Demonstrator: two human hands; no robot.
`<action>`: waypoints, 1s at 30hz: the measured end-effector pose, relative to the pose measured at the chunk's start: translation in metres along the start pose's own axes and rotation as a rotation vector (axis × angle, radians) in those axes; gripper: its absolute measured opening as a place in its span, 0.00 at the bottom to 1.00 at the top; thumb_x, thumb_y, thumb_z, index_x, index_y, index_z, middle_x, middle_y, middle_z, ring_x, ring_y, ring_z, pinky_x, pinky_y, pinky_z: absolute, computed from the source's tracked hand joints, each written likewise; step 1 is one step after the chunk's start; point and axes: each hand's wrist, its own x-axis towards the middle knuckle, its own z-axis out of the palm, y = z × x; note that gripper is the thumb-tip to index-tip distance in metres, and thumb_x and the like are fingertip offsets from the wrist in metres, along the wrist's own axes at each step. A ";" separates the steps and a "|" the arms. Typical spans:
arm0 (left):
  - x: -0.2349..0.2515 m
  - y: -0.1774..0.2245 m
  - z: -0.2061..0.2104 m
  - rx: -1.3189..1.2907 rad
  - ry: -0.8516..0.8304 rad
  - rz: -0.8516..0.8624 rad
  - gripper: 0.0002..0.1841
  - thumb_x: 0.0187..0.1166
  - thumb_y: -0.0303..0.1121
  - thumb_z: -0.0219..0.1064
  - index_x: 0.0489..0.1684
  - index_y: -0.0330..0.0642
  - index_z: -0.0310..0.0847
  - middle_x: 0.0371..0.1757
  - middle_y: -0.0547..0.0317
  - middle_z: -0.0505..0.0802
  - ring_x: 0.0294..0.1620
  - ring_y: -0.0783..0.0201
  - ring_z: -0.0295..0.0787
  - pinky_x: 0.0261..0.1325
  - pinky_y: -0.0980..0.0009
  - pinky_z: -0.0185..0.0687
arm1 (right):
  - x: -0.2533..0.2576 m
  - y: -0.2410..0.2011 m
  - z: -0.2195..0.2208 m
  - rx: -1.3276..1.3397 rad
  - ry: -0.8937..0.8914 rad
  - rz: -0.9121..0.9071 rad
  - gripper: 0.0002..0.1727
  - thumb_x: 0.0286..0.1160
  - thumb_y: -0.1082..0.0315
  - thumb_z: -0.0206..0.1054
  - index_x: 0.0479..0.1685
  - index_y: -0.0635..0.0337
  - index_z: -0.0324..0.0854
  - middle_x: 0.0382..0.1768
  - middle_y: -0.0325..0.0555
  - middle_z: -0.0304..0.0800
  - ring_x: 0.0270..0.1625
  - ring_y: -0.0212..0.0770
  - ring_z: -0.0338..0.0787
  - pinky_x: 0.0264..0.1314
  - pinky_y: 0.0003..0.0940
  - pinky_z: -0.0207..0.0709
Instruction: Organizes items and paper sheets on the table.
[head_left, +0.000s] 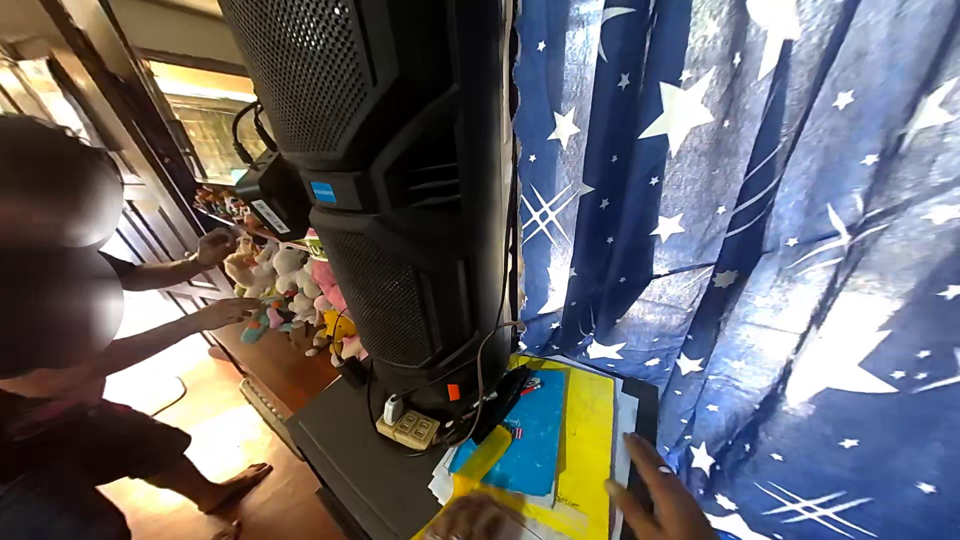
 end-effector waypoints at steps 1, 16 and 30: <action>0.001 -0.008 -0.007 0.057 -0.034 -0.127 0.25 0.76 0.47 0.74 0.63 0.38 0.89 0.67 0.38 0.91 0.71 0.37 0.86 0.72 0.42 0.81 | 0.000 -0.001 0.012 -0.079 -0.028 -0.019 0.46 0.81 0.42 0.64 0.85 0.75 0.64 0.84 0.78 0.63 0.87 0.74 0.64 0.87 0.74 0.53; 0.096 0.015 0.028 0.165 0.066 -0.002 0.27 0.66 0.15 0.67 0.70 0.36 0.86 0.58 0.41 0.93 0.56 0.44 0.93 0.57 0.57 0.91 | -0.005 0.010 0.051 -0.164 0.149 -0.094 0.42 0.73 0.39 0.67 0.78 0.64 0.78 0.80 0.73 0.72 0.82 0.70 0.74 0.83 0.78 0.55; 0.162 0.022 0.018 0.417 -0.606 -0.545 0.37 0.93 0.56 0.46 0.86 0.30 0.58 0.72 0.27 0.82 0.72 0.33 0.83 0.69 0.43 0.82 | -0.015 0.018 0.027 0.168 0.067 0.043 0.37 0.77 0.48 0.68 0.82 0.61 0.75 0.86 0.56 0.70 0.89 0.50 0.68 0.92 0.52 0.59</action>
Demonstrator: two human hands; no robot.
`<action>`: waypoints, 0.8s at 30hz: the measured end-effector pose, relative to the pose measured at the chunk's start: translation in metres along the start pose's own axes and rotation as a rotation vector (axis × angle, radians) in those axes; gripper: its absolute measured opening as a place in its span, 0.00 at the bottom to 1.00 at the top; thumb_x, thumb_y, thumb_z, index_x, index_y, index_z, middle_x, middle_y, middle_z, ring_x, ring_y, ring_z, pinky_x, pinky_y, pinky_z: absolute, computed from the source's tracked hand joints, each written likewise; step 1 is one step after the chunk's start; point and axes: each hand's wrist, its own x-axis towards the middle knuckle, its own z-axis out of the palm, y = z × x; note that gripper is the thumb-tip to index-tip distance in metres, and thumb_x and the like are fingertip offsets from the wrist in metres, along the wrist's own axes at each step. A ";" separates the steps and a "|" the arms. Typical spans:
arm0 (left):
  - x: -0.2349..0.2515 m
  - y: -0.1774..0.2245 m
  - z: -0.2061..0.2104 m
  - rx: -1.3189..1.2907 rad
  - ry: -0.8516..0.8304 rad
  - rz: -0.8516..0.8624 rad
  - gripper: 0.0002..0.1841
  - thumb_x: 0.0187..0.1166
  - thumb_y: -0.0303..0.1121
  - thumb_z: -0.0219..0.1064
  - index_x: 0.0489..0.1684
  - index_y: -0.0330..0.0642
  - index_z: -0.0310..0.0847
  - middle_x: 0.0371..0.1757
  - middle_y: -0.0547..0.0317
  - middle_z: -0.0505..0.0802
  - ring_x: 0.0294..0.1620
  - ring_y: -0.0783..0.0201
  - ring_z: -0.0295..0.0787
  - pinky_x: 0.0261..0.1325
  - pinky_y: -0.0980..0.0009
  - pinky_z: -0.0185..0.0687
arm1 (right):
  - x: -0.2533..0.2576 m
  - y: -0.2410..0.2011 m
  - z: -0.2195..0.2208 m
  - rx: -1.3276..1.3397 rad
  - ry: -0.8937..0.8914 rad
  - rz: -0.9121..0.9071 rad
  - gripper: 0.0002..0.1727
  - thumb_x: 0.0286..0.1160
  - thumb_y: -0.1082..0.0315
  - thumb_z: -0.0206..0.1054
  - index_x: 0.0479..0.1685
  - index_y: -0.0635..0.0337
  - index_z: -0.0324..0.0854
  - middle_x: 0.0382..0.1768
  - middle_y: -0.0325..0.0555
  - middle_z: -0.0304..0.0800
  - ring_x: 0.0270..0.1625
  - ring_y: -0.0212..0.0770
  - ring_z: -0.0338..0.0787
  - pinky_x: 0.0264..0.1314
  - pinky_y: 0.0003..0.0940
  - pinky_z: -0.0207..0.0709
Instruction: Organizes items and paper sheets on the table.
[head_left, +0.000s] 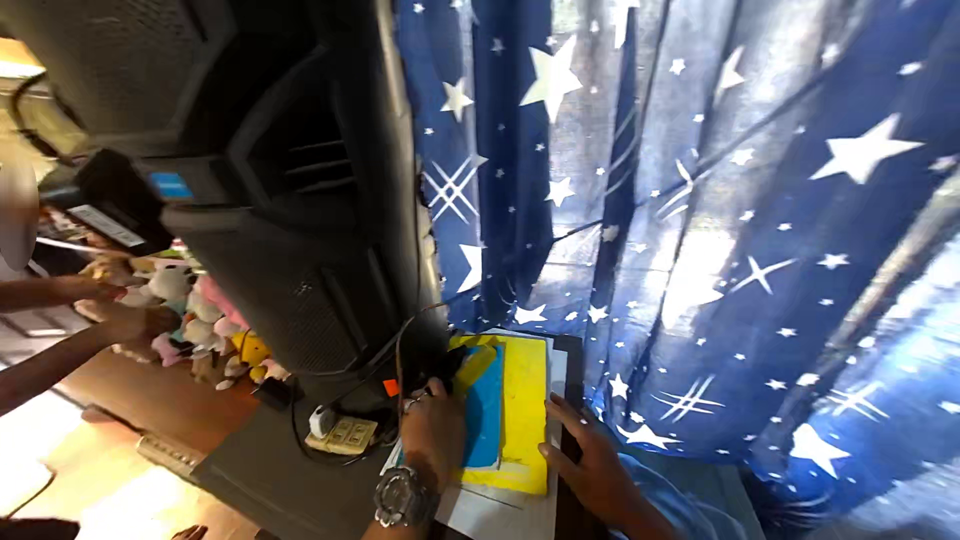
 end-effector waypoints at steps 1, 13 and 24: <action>0.002 0.001 -0.001 0.013 -0.009 0.002 0.37 0.93 0.56 0.45 0.88 0.31 0.56 0.74 0.26 0.80 0.72 0.33 0.83 0.68 0.43 0.82 | -0.007 0.005 -0.007 0.064 0.026 0.006 0.35 0.78 0.49 0.67 0.81 0.62 0.76 0.85 0.57 0.71 0.88 0.48 0.71 0.88 0.46 0.66; 0.011 0.022 -0.004 0.139 0.054 0.006 0.31 0.96 0.48 0.42 0.92 0.38 0.56 0.71 0.29 0.84 0.72 0.33 0.83 0.69 0.40 0.79 | -0.105 0.078 -0.080 -0.201 0.080 0.446 0.31 0.79 0.54 0.68 0.79 0.61 0.78 0.81 0.58 0.77 0.81 0.56 0.79 0.83 0.53 0.71; 0.020 0.029 -0.016 0.100 0.008 -0.071 0.41 0.91 0.60 0.46 0.95 0.38 0.46 0.69 0.31 0.87 0.69 0.37 0.87 0.68 0.43 0.81 | -0.171 0.135 -0.026 -0.453 -0.183 0.490 0.24 0.77 0.59 0.69 0.71 0.56 0.86 0.77 0.68 0.79 0.80 0.73 0.76 0.74 0.76 0.68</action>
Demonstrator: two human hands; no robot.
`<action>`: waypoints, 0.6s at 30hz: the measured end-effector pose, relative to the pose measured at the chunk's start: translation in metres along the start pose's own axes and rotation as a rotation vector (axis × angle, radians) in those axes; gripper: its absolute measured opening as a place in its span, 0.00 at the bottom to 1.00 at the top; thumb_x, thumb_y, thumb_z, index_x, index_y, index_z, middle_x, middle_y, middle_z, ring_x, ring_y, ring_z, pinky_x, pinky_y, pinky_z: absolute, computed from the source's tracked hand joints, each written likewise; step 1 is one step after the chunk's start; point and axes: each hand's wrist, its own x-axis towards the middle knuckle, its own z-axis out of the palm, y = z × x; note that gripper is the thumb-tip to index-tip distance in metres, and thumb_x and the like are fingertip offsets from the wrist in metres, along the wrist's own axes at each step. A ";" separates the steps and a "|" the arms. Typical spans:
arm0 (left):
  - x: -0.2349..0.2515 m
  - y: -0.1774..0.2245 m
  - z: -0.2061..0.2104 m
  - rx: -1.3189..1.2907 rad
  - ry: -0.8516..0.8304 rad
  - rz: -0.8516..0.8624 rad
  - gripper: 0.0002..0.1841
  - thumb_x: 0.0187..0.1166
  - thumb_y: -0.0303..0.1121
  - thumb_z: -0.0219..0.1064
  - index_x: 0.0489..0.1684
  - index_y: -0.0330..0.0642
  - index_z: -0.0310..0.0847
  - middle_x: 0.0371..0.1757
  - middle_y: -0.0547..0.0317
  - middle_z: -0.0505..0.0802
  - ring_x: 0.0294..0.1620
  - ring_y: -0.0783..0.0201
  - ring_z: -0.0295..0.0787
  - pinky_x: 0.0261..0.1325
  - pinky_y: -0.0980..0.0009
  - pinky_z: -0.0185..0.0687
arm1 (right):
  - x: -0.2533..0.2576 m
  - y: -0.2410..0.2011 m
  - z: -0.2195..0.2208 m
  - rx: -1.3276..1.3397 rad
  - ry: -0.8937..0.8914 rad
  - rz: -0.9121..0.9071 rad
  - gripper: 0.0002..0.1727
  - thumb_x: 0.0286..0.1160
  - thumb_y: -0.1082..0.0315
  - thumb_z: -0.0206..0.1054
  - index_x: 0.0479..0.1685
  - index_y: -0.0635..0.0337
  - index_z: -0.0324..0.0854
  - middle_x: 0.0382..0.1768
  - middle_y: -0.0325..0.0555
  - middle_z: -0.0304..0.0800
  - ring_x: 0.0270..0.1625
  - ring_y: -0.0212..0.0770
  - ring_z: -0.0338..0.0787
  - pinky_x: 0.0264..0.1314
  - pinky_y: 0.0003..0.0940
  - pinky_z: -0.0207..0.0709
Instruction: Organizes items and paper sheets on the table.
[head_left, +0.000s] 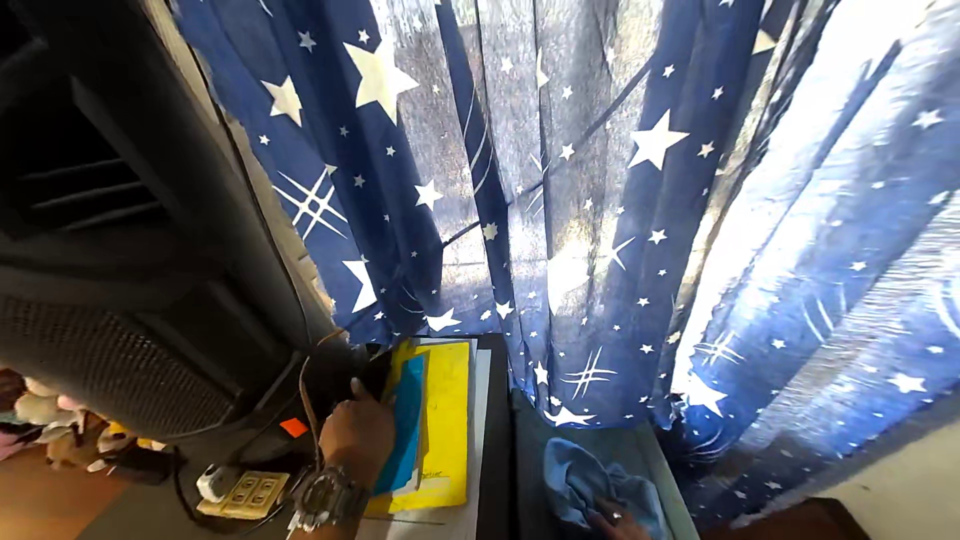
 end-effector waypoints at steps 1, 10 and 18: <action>-0.006 -0.002 -0.001 0.001 0.009 0.014 0.43 0.90 0.62 0.47 0.95 0.37 0.46 0.72 0.30 0.85 0.70 0.36 0.86 0.69 0.43 0.81 | 0.004 -0.003 -0.003 0.026 0.014 0.032 0.19 0.82 0.62 0.64 0.64 0.61 0.88 0.66 0.66 0.88 0.71 0.69 0.85 0.70 0.71 0.76; -0.084 -0.042 0.047 -0.396 0.450 0.493 0.30 0.79 0.46 0.69 0.76 0.38 0.81 0.72 0.38 0.89 0.68 0.31 0.87 0.59 0.34 0.86 | 0.012 -0.071 -0.121 0.535 0.270 -0.283 0.12 0.82 0.71 0.61 0.49 0.74 0.84 0.35 0.55 0.90 0.38 0.42 0.91 0.47 0.42 0.85; -0.107 -0.067 0.082 -0.762 0.525 0.621 0.22 0.82 0.39 0.67 0.65 0.32 0.86 0.67 0.41 0.92 0.69 0.41 0.89 0.70 0.41 0.83 | 0.033 -0.224 -0.197 1.041 0.526 -0.630 0.10 0.87 0.71 0.56 0.41 0.59 0.82 0.35 0.31 0.88 0.41 0.20 0.88 0.50 0.20 0.85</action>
